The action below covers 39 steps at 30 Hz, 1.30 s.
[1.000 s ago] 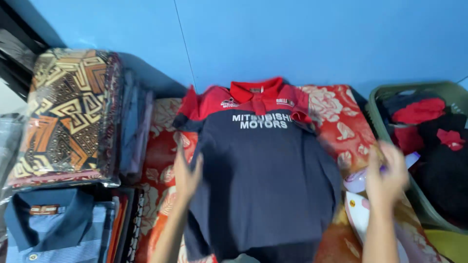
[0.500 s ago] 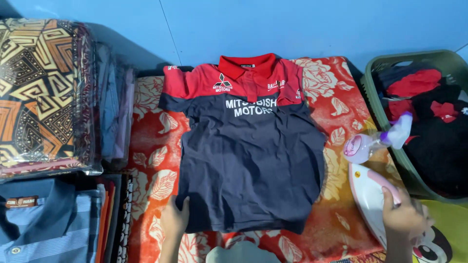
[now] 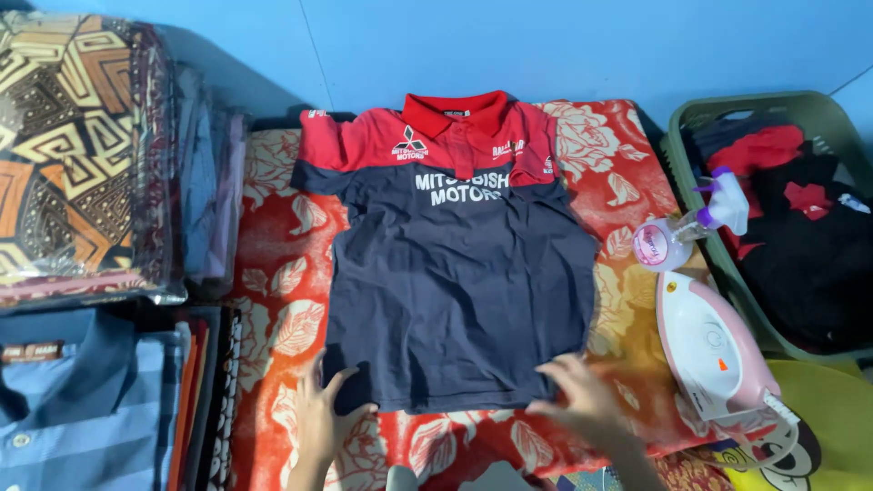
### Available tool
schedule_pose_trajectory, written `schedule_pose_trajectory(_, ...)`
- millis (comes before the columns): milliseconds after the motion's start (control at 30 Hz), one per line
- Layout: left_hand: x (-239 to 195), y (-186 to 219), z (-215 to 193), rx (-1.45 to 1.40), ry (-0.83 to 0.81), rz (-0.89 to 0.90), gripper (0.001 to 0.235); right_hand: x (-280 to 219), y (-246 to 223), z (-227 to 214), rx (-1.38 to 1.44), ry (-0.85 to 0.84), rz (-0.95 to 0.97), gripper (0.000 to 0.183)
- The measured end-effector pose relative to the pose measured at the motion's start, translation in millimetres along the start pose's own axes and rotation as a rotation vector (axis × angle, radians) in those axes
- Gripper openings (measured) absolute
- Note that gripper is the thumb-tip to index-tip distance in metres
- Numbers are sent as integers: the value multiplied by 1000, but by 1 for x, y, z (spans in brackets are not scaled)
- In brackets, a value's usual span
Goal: The video shows a person ironing a red and black shirt and then a dark blue polo shirt on an ironing board.
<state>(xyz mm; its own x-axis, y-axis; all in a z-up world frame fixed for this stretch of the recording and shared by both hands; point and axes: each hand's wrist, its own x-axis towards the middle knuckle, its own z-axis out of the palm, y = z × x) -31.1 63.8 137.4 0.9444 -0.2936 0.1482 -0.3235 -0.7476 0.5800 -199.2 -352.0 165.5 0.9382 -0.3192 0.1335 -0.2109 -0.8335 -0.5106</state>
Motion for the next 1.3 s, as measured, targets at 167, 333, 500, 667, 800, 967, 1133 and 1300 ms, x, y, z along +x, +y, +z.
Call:
schedule_pose_trajectory(167,-18,26,0,184,84,1,51,-16,-12,42,59,71,12,32)
schedule_pose_trajectory(333,-25,65,37,-14,-86,399,57,-1,-49,0,336,262,-57,22)
schedule_pose_trajectory(500,-14,70,49,13,-1,409,22,-3,-42,-8,300,229,12,20)
schedule_pose_trajectory(667,-5,83,19,-122,-63,380,22,-1,-23,-35,65,-149,252,28)
schedule_pose_trajectory(800,-1,91,-1,-462,-113,163,22,9,-11,-43,223,-285,168,22)
schedule_pose_trajectory(967,10,111,-24,-314,-20,145,15,21,-19,-31,325,-177,183,15)
schedule_pose_trajectory(1133,21,131,-28,-188,154,240,5,30,-31,-9,155,-58,185,68)
schedule_pose_trajectory(1300,30,145,-43,-290,151,244,7,43,-81,-25,-20,-60,-162,55)
